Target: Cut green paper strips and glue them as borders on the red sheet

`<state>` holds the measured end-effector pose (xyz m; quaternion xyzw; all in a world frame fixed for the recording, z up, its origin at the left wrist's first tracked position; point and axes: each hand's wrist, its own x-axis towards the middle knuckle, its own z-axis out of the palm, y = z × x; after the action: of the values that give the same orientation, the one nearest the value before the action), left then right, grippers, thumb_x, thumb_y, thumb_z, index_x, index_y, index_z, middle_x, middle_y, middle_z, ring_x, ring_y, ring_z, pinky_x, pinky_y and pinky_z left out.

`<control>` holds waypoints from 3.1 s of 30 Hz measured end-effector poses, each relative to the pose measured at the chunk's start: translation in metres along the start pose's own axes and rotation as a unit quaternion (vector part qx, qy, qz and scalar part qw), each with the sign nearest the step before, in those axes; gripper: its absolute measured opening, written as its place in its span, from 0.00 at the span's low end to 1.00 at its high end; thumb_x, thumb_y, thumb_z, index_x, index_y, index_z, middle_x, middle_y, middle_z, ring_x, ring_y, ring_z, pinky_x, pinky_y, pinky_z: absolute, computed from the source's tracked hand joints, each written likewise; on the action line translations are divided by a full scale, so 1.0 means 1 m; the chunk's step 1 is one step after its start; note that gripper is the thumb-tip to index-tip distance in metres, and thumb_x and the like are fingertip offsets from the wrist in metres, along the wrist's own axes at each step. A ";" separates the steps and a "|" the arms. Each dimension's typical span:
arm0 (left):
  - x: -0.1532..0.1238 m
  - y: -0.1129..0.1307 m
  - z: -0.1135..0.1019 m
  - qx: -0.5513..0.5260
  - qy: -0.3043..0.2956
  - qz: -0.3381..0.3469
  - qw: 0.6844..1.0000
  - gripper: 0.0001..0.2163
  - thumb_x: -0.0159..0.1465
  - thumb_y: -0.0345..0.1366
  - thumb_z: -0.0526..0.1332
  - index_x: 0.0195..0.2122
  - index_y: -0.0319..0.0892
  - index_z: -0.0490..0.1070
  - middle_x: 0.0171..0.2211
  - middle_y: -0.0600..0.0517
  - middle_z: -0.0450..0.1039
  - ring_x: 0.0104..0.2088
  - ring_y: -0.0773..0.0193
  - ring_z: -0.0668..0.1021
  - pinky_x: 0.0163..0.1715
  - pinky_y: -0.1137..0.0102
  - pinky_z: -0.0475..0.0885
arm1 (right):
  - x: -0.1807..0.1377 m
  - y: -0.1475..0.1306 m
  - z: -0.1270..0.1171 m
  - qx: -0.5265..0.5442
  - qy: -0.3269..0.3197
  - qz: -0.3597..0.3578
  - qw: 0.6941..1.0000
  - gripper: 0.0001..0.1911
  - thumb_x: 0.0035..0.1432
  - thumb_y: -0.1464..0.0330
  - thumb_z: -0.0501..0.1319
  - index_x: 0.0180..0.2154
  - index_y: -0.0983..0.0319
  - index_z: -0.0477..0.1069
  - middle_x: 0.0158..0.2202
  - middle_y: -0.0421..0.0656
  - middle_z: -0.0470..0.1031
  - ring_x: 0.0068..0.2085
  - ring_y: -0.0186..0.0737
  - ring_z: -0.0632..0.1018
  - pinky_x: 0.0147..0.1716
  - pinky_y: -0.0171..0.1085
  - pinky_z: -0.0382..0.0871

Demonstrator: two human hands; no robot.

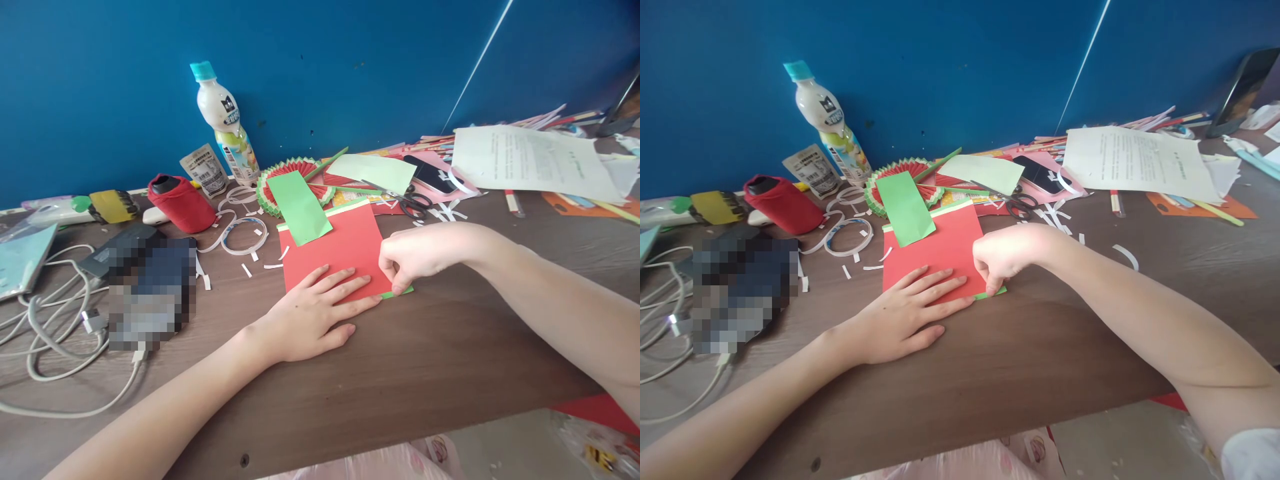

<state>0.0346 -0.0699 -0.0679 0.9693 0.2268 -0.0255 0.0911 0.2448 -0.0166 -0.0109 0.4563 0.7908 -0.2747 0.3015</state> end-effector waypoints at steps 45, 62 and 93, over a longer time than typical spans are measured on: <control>-0.001 0.001 -0.003 -0.004 0.001 -0.002 1.000 0.24 0.66 0.42 0.44 0.64 0.52 0.43 0.66 0.56 0.40 0.65 0.59 0.47 0.62 0.56 0.42 | -0.001 0.002 -0.001 -0.070 0.049 0.097 0.992 0.21 0.40 0.49 0.61 0.21 0.61 0.61 0.21 0.39 0.64 0.23 0.35 0.64 0.24 0.36 0.50; -0.003 0.001 -0.007 -0.049 -0.006 -0.005 0.999 0.26 0.66 0.42 0.44 0.65 0.43 0.40 0.66 0.55 0.38 0.65 0.64 0.44 0.63 0.60 0.39 | 0.008 0.028 -0.009 0.115 0.120 -0.076 0.983 0.19 0.53 0.53 0.53 0.23 0.62 0.63 0.22 0.40 0.69 0.25 0.34 0.68 0.25 0.35 0.56; -0.007 0.001 -0.007 -0.115 0.017 -0.014 0.993 0.27 0.66 0.44 0.46 0.64 0.43 0.43 0.65 0.54 0.42 0.65 0.61 0.46 0.63 0.58 0.37 | 0.063 0.094 0.007 -0.059 0.627 0.183 0.755 0.16 0.54 0.74 0.50 0.40 0.64 0.73 0.38 0.49 0.78 0.36 0.47 0.73 0.29 0.39 0.58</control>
<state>0.0291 -0.0728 -0.0606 0.9494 0.2437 0.0157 0.1975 0.3040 0.0541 -0.0761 0.6437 0.7186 0.1805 -0.1915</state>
